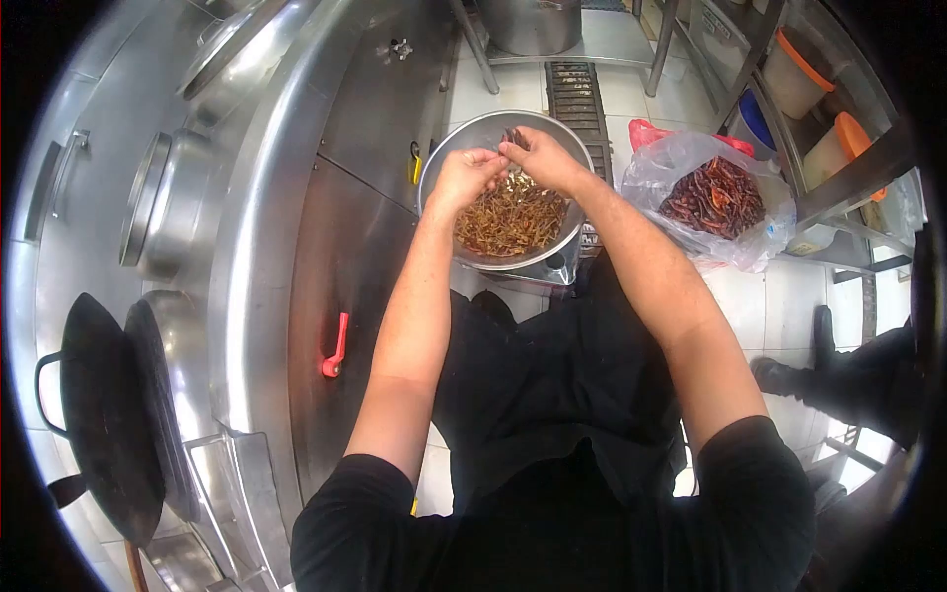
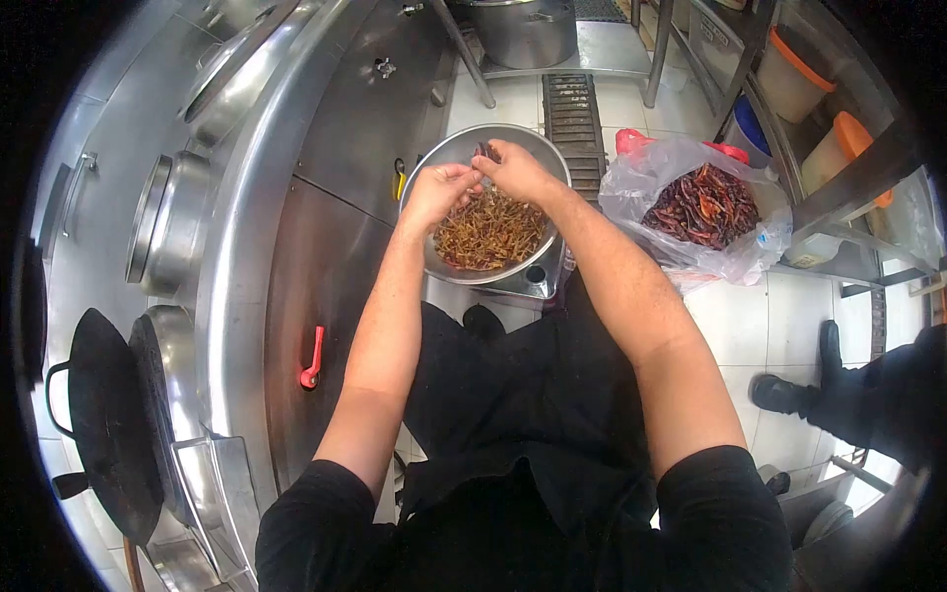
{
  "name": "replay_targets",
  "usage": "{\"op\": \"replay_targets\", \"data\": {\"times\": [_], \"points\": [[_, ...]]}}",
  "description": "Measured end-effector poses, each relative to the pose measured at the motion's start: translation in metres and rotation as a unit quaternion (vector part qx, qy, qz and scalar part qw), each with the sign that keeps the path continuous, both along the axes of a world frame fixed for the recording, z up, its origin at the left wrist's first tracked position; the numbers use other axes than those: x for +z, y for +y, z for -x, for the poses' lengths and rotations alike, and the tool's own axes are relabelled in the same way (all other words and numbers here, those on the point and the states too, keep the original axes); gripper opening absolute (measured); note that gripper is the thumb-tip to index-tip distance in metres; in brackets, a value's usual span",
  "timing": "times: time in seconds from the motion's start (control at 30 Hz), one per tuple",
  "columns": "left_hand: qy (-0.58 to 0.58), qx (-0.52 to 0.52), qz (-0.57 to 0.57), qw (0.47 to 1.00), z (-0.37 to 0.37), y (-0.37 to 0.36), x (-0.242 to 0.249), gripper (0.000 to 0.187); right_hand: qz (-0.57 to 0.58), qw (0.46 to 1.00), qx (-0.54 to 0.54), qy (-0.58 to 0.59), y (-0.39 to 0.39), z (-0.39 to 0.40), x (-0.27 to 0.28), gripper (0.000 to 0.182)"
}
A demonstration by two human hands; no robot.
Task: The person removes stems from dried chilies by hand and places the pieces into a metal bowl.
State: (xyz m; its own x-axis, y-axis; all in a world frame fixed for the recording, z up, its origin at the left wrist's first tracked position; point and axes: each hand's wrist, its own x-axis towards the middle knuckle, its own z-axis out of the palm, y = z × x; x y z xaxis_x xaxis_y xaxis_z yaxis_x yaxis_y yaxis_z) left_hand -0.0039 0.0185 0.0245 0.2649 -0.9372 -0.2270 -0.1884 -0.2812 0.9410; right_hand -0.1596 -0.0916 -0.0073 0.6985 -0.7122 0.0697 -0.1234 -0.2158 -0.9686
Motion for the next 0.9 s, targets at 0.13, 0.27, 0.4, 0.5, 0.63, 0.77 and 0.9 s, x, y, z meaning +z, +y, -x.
{"op": "replay_targets", "data": {"times": [0.13,0.27,0.4,0.5,0.63,0.77,0.9], "points": [[-0.062,-0.019,0.032,0.997,0.003,0.0,-0.003,0.018,-0.038,0.999,0.014,-0.028,-0.001,0.003,0.001,0.035],[-0.293,-0.06,0.031,0.954,0.008,0.002,0.0,0.019,0.074,0.996,0.028,0.031,-0.003,0.006,0.002,0.035],[-0.51,-0.091,0.018,0.855,0.02,0.0,-0.006,0.024,0.149,0.981,-0.016,0.12,-0.008,0.006,0.002,0.035],[-0.544,-0.097,-0.047,0.832,0.031,0.0,-0.015,0.026,0.123,0.986,-0.114,0.007,-0.01,0.007,0.002,0.038],[-0.585,-0.131,0.033,0.8,0.04,-0.014,-0.035,0.027,-0.107,0.99,-0.088,0.01,-0.02,0.019,0.018,0.03],[-0.596,-0.165,-0.045,0.784,0.046,-0.033,-0.061,0.025,-0.173,0.98,-0.092,-0.045,-0.022,0.019,0.021,0.021],[-0.567,-0.142,-0.069,0.808,0.046,-0.033,-0.067,0.021,-0.193,0.975,-0.093,-0.054,-0.022,0.024,0.025,0.015]]}}
